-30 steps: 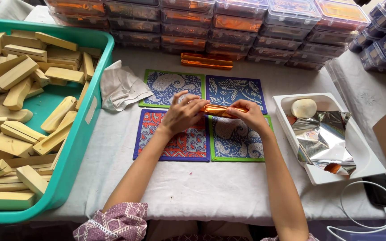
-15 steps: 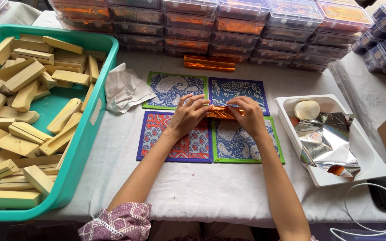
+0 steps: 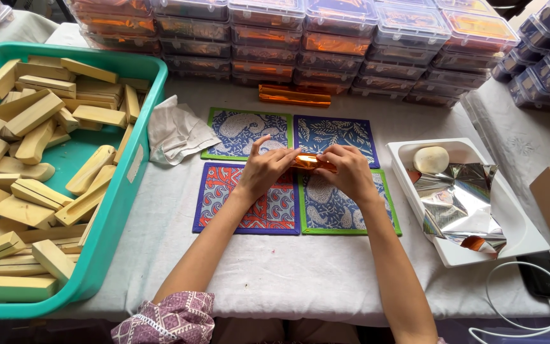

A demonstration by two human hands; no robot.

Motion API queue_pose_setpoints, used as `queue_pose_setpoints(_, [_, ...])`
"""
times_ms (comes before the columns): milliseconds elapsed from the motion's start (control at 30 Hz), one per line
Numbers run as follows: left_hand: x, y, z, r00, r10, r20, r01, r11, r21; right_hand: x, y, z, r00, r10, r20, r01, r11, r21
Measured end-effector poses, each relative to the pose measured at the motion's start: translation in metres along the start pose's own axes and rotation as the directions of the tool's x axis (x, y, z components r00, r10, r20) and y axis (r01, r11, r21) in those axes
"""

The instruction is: The person picks up small wooden blocks from a green tray and wraps them in shiny orange foil. They also wipe the blocks with a white cloth before wrapping. The wrapped blocks are placed on a stack of similar items.

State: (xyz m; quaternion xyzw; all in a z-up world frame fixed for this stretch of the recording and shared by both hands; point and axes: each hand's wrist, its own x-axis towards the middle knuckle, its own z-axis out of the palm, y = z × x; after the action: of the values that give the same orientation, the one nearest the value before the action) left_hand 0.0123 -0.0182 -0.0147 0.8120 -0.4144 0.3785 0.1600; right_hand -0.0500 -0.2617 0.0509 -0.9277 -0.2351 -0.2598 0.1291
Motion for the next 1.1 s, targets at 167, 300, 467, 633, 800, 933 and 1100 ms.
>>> queue_pose_setpoints(167, [0.003, -0.004, -0.007, 0.997, 0.026, 0.074, -0.03, 0.998, 0.057, -0.006, 0.01, 0.018, 0.997, 0.075, -0.003, -0.075, 0.997, 0.026])
queue_pose_setpoints(300, [-0.004, -0.007, 0.01, 0.991, 0.034, 0.127, -0.057, 0.981, 0.185, -0.008, 0.015, 0.027, 0.997, 0.075, 0.01, -0.076, 0.997, 0.029])
queue_pose_setpoints(467, [-0.004, -0.006, 0.009, 0.994, 0.006, 0.107, -0.027, 0.981, 0.193, -0.001, 0.007, 0.017, 0.997, 0.047, 0.067, -0.046, 0.999, -0.02])
queue_pose_setpoints(633, [0.003, -0.005, -0.012, 0.994, 0.0, 0.112, -0.021, 0.982, 0.188, -0.001, 0.01, 0.021, 0.996, 0.054, 0.07, -0.054, 0.999, -0.002])
queue_pose_setpoints(800, [0.038, -0.038, -0.008, 0.99, -0.007, 0.138, -0.019, 0.982, 0.187, 0.045, 0.031, 0.01, 0.98, 0.107, 0.168, -0.127, 0.985, 0.115])
queue_pose_setpoints(933, [0.077, -0.075, 0.008, 0.997, -0.023, 0.076, 0.006, 0.978, 0.211, 0.099, 0.053, 0.01, 0.985, 0.099, 0.142, -0.109, 0.992, 0.06])
queue_pose_setpoints(1100, [0.092, -0.108, 0.054, 0.993, -0.119, -0.016, 0.119, 0.955, 0.271, 0.128, 0.088, 0.059, 0.997, 0.077, 0.025, -0.074, 0.991, -0.108])
